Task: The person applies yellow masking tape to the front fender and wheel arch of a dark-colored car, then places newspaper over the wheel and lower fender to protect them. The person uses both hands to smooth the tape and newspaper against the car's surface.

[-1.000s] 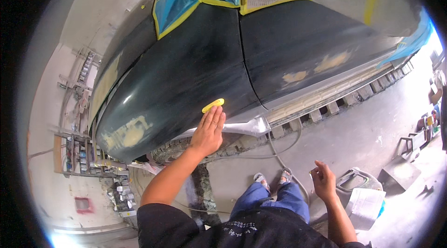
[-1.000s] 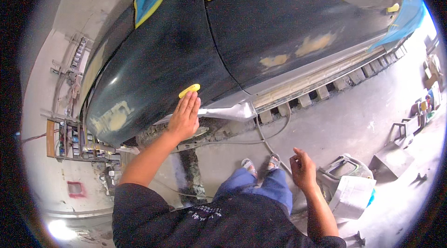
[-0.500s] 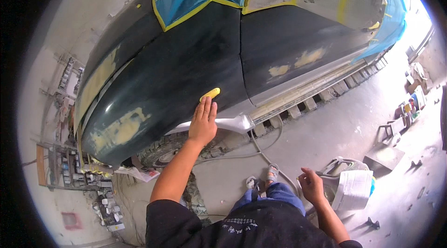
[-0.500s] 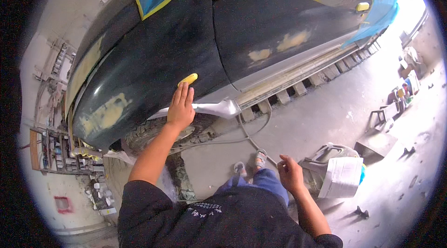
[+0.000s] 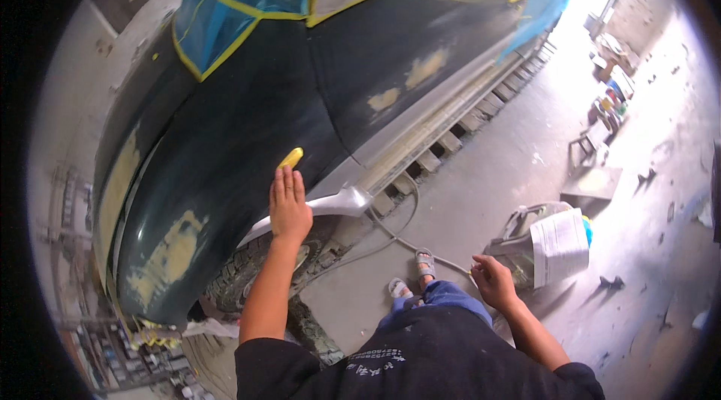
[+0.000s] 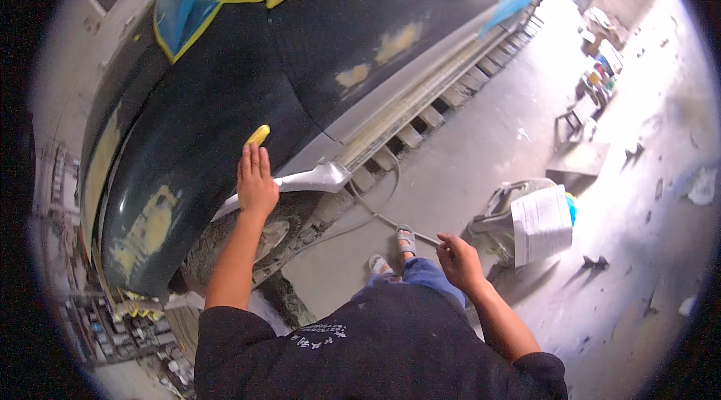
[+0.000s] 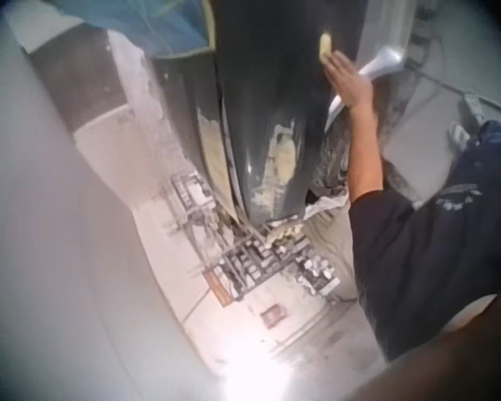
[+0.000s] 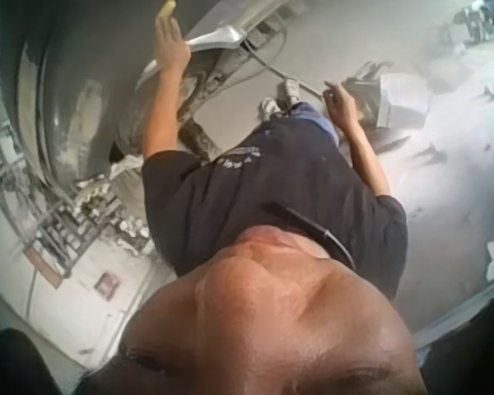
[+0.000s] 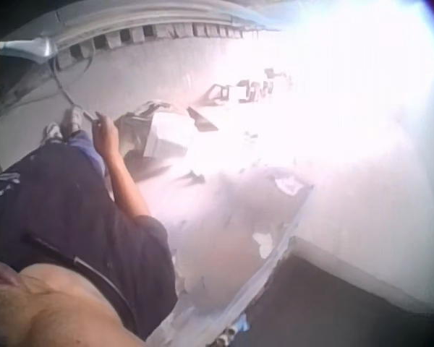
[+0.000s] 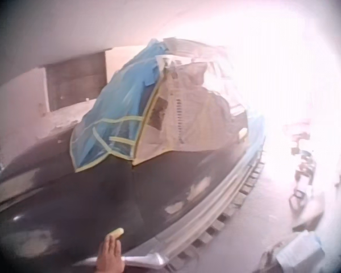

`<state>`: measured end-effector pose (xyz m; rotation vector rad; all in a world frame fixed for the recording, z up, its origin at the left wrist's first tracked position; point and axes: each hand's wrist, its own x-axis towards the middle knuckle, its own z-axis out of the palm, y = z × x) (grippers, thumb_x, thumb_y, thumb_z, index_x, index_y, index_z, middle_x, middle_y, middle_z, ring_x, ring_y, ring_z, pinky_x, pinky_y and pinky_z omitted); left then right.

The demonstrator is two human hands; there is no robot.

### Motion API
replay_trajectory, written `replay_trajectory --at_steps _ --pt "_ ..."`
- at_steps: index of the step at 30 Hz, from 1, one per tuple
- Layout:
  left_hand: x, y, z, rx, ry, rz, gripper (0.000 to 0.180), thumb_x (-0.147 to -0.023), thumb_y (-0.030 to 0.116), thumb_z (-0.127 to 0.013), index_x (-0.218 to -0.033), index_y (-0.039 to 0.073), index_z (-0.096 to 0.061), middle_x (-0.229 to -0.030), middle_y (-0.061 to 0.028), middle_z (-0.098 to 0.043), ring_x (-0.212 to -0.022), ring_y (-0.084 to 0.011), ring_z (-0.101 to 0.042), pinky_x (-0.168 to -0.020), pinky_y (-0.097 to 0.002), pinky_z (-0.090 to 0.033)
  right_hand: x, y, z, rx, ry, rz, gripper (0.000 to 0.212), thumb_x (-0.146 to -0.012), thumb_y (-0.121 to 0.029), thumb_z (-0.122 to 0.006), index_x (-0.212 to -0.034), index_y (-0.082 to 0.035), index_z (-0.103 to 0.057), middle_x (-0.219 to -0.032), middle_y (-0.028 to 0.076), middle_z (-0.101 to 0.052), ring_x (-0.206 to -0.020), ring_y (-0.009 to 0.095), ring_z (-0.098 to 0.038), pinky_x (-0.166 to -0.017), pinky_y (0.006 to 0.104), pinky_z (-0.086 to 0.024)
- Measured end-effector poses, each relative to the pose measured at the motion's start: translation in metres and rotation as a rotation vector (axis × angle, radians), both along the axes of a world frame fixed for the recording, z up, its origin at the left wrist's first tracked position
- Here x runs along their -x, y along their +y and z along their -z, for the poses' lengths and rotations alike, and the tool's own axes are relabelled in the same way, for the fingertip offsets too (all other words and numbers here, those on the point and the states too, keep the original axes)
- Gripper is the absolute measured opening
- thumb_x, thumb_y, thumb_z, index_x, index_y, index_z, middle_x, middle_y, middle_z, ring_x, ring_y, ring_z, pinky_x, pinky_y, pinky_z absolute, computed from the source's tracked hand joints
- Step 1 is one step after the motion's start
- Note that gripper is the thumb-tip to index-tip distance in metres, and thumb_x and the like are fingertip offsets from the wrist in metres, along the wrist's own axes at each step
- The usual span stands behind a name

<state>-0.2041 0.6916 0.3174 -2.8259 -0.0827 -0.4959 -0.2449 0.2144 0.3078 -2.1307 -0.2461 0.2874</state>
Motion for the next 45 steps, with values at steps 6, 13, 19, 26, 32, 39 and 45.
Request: replay_trajectory --at_steps 6,13,19,26,32,39,45 --pt "0.000 -0.006 -0.010 0.025 0.008 0.052 0.073 -0.079 0.013 -0.064 -0.144 -0.004 -0.034 -0.154 -0.0252 -0.028 -0.144 -0.0415 -0.025 -0.117 -0.0500 -0.026 0.027 0.000 0.000 -0.025 0.026 0.062 0.030 -0.089 -0.008 -0.065 -0.118 -0.003 -0.063 -0.086 0.014 -0.067 -0.072 0.023 -0.065 -0.069 0.0323 -0.052" --pt "0.033 -0.035 0.008 0.325 -0.089 0.267 0.062 -0.079 0.011 -0.061 -0.136 -0.004 -0.042 -0.149 -0.0278 -0.035 -0.139 -0.0460 -0.032 -0.114 -0.0523 -0.030 0.048 -0.001 0.004 -0.005 0.077 0.053 0.034 -0.088 -0.008 -0.065 -0.122 -0.005 -0.061 -0.094 0.016 -0.069 -0.075 0.025 -0.067 -0.069 0.0348 -0.053" --pt "0.140 -0.098 0.131 0.832 0.694 0.132 0.053 -0.086 0.026 -0.064 -0.130 -0.001 -0.054 -0.127 -0.0249 -0.058 -0.120 -0.0390 -0.054 -0.102 -0.0465 -0.043 0.046 0.003 0.008 -0.009 0.087 0.010 0.040 -0.086 -0.007 -0.067 -0.125 -0.004 -0.058 -0.099 0.015 -0.068 -0.075 0.023 -0.065 -0.069 0.0338 -0.053" --pt "0.231 -0.142 0.192 0.934 1.025 -0.070 0.061 -0.088 0.039 -0.065 -0.134 0.002 -0.054 -0.130 -0.0234 -0.059 -0.122 -0.0373 -0.055 -0.103 -0.0426 -0.044 0.021 0.000 0.008 0.043 0.096 -0.131 0.046 -0.083 -0.005 -0.069 -0.127 -0.004 -0.056 -0.111 0.018 -0.064 -0.088 0.027 -0.065 -0.076 0.0354 -0.053" --pt "0.222 -0.129 0.182 1.219 0.704 -0.592 0.055 -0.088 0.036 -0.066 -0.130 0.001 -0.056 -0.124 -0.0200 -0.064 -0.113 -0.0317 -0.063 -0.096 -0.0398 -0.049 -0.012 -0.011 0.011 0.137 0.048 -0.249 0.051 -0.081 0.004 -0.059 -0.130 -0.005 -0.052 -0.118 0.022 -0.062 -0.107 0.041 -0.061 -0.089 0.0442 -0.051" --pt "0.285 -0.146 0.231 1.302 0.533 -0.885 0.051 -0.087 0.035 -0.063 -0.127 0.003 -0.059 -0.121 -0.0179 -0.066 -0.113 -0.0299 -0.063 -0.096 -0.0390 -0.049 -0.043 -0.024 0.013 0.153 0.120 -0.344 0.064 -0.081 0.006 -0.056 -0.142 -0.007 -0.040 -0.123 0.025 -0.059 -0.116 0.042 -0.057 -0.099 0.0446 -0.047" --pt "0.354 -0.221 0.282 1.349 0.681 -0.998 0.037 -0.082 0.036 -0.062 -0.100 0.005 -0.070 -0.102 -0.0202 -0.069 -0.096 -0.0357 -0.066 -0.084 -0.0434 -0.052 -0.061 -0.032 0.032 0.128 -0.009 -0.547 0.064 -0.078 0.005 -0.056 -0.140 -0.004 -0.041 -0.125 0.025 -0.057 -0.120 0.044 -0.053 -0.101 0.0469 -0.045"
